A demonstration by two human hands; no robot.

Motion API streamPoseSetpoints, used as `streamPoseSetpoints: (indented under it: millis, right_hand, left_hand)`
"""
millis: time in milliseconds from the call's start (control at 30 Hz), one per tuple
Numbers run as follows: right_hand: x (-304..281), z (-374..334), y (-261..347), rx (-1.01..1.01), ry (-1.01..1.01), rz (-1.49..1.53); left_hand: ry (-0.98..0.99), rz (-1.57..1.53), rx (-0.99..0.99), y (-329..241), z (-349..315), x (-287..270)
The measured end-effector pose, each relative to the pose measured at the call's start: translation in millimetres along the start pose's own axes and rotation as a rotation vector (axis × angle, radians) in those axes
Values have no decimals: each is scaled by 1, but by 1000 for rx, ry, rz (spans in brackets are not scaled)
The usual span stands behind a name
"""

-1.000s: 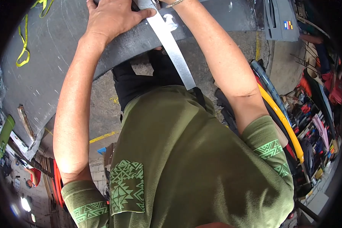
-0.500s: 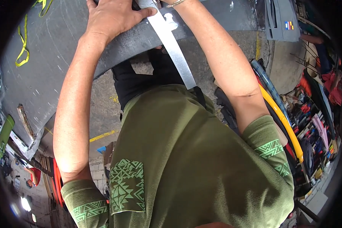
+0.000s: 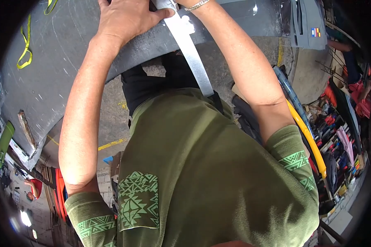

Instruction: Cutting rectangular sections out of gray fabric using a metal ruler and a utility knife on a workbench.

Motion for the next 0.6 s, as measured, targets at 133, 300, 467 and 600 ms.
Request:
streamPoseSetpoints:
  millis: [133,300,467,600]
  right_hand:
    - [-3,3,1,-71,-37,-32]
    - [-4,18,11,896,268,87]
    - [0,7,3,851,28,617]
    - [0,19,15,1098,51,323]
  left_hand:
    - [1,7,0,0,0,-1]
    - [-3,20,8,4,3,5]
    - [-43,-14,31,13,5,15]
    - [-63,-40,60,6,-1,9]
Point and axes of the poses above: each hand's wrist, its own z-axis towards the middle knuckle, its own x-axis out of the palm, y = z × x, the point moved 4 cm from there along z, towards the middle knuckle, and after that the axes turned 9 degrees about -y, right-handed, at the moved point
